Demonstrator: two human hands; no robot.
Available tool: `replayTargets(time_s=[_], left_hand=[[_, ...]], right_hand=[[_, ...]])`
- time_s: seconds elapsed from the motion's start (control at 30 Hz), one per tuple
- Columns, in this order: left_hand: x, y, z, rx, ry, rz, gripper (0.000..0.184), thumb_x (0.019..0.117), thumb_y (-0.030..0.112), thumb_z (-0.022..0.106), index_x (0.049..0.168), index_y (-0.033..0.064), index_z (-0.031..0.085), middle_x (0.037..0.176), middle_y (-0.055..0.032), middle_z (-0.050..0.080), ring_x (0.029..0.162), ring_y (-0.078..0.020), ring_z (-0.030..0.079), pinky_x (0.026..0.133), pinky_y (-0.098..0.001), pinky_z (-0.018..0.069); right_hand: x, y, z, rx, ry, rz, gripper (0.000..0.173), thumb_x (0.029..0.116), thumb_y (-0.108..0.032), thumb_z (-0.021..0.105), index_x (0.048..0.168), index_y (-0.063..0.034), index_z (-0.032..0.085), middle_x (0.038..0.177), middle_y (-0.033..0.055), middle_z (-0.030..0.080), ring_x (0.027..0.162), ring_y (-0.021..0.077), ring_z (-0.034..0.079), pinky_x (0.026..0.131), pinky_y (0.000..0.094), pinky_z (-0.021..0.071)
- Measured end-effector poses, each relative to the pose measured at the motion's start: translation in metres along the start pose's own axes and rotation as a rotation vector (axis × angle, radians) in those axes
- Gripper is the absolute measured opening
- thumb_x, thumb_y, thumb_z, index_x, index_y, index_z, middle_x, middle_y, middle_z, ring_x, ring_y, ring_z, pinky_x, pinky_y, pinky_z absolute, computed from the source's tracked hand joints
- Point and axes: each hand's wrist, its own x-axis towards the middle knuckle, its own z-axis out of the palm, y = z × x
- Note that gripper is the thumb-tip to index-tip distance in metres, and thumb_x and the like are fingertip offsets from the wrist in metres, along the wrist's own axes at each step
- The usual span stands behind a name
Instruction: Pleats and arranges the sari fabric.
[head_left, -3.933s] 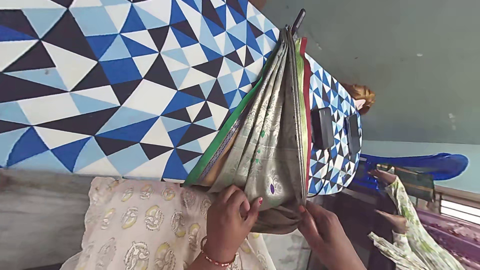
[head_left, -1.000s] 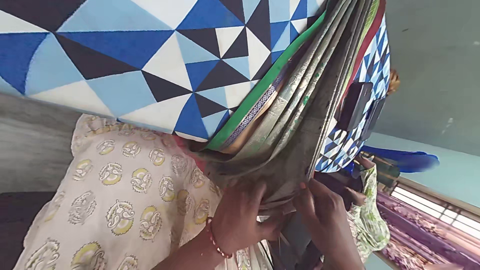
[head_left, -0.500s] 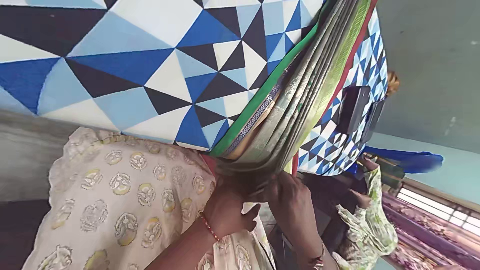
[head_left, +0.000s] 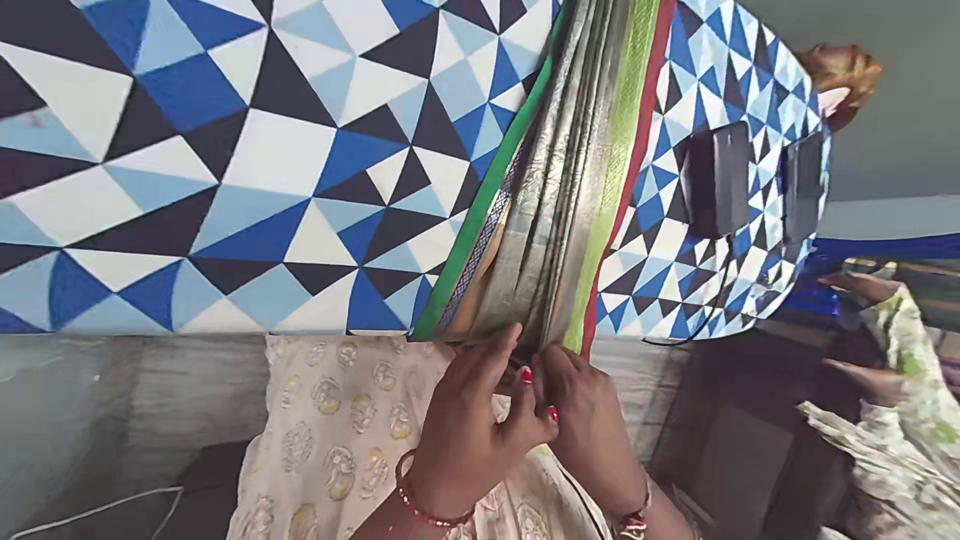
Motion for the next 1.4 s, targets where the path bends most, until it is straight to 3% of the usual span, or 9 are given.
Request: replayTargets(time_s=[0.17,0.4,0.5,0.63,0.8,0.93,1.07,1.23,1.4], left_hand=[[0.027,0.014,-0.011,0.278,-0.089,0.025,0.037,0.0911,0.024,0.058,0.119,0.0057,0.075,0.098,-0.0063,0.077,0.079,-0.0175,0.072,0.068,-0.0339,0.0591],[0.082,0.033,-0.038,0.348,-0.516,-0.208,0.034,0.1007,0.023,0.062,0.128,0.0026,0.069,0.108,-0.0103,0.076,0.092,-0.0195,0.074,0.086,-0.0370,0.0592],[0.087,0.040,-0.031,0.413,-0.590,-0.259,0.031,0.1009,0.023,0.062,0.122,0.0019,0.071,0.106,-0.0124,0.075,0.095,-0.0231,0.073,0.090,-0.0419,0.0571],[0.077,0.034,-0.022,0.428,-0.447,-0.165,0.021,0.0977,0.020,0.062,0.102,0.0062,0.078,0.094,-0.0112,0.076,0.089,-0.0254,0.073,0.084,-0.0465,0.0572],[0.060,0.017,-0.026,0.280,-0.304,-0.110,0.024,0.0984,0.023,0.058,0.104,0.0071,0.076,0.089,-0.0069,0.076,0.079,-0.0177,0.074,0.074,-0.0382,0.0614],[0.051,0.014,-0.025,0.247,-0.222,-0.087,0.024,0.0965,0.025,0.058,0.101,0.0070,0.073,0.083,-0.0050,0.073,0.072,-0.0180,0.072,0.068,-0.0400,0.0607],[0.045,0.012,-0.009,0.384,0.004,0.083,0.022,0.0884,0.027,0.057,0.089,0.0085,0.070,0.063,-0.0023,0.062,0.054,-0.0206,0.063,0.049,-0.0408,0.0520],[0.040,0.014,0.009,0.453,0.142,0.164,0.023,0.0910,0.025,0.054,0.083,0.0100,0.070,0.054,-0.0007,0.055,0.047,-0.0205,0.059,0.042,-0.0361,0.0460],[0.033,0.013,0.019,0.407,0.140,0.177,0.027,0.0930,0.031,0.058,0.080,0.0115,0.069,0.057,-0.0014,0.058,0.048,-0.0198,0.061,0.040,-0.0351,0.0450]], right_hand=[[-0.001,0.003,0.005,0.036,0.039,0.008,0.022,0.0881,-0.020,0.056,0.072,-0.0078,0.063,0.062,0.0043,0.058,0.052,0.0172,0.061,0.044,0.0307,0.0463],[0.001,0.001,0.009,0.092,0.075,-0.003,0.028,0.0927,-0.019,0.050,0.072,-0.0070,0.063,0.061,0.0043,0.057,0.050,0.0168,0.059,0.042,0.0300,0.0459],[0.001,-0.001,0.010,0.100,0.087,0.009,0.029,0.0921,-0.020,0.050,0.070,-0.0070,0.063,0.060,0.0043,0.057,0.049,0.0168,0.059,0.042,0.0300,0.0454],[0.001,-0.002,0.010,0.102,0.098,0.018,0.030,0.0931,-0.021,0.049,0.070,-0.0075,0.063,0.060,0.0041,0.057,0.049,0.0173,0.059,0.042,0.0308,0.0455],[-0.006,0.014,-0.007,0.258,0.105,-0.007,0.032,0.0954,-0.022,0.046,0.067,-0.0104,0.057,0.057,0.0006,0.049,0.047,0.0096,0.050,0.043,0.0230,0.0405],[-0.014,0.040,-0.028,0.461,0.053,-0.020,0.038,0.1033,-0.028,0.043,0.073,-0.0083,0.056,0.060,-0.0005,0.050,0.055,0.0006,0.050,0.053,0.0140,0.0426],[-0.017,0.056,-0.037,0.600,-0.004,-0.004,0.041,0.1083,-0.033,0.041,0.080,-0.0077,0.058,0.064,-0.0032,0.052,0.057,-0.0061,0.050,0.056,0.0105,0.0439],[-0.018,0.058,-0.046,0.542,-0.006,-0.013,0.041,0.1099,-0.037,0.040,0.083,-0.0104,0.057,0.064,-0.0062,0.051,0.055,-0.0086,0.048,0.053,0.0101,0.0435],[-0.014,0.048,-0.050,0.329,-0.048,-0.039,0.041,0.1073,-0.033,0.042,0.079,-0.0071,0.057,0.063,-0.0016,0.051,0.054,-0.0038,0.049,0.053,0.0114,0.0435]])
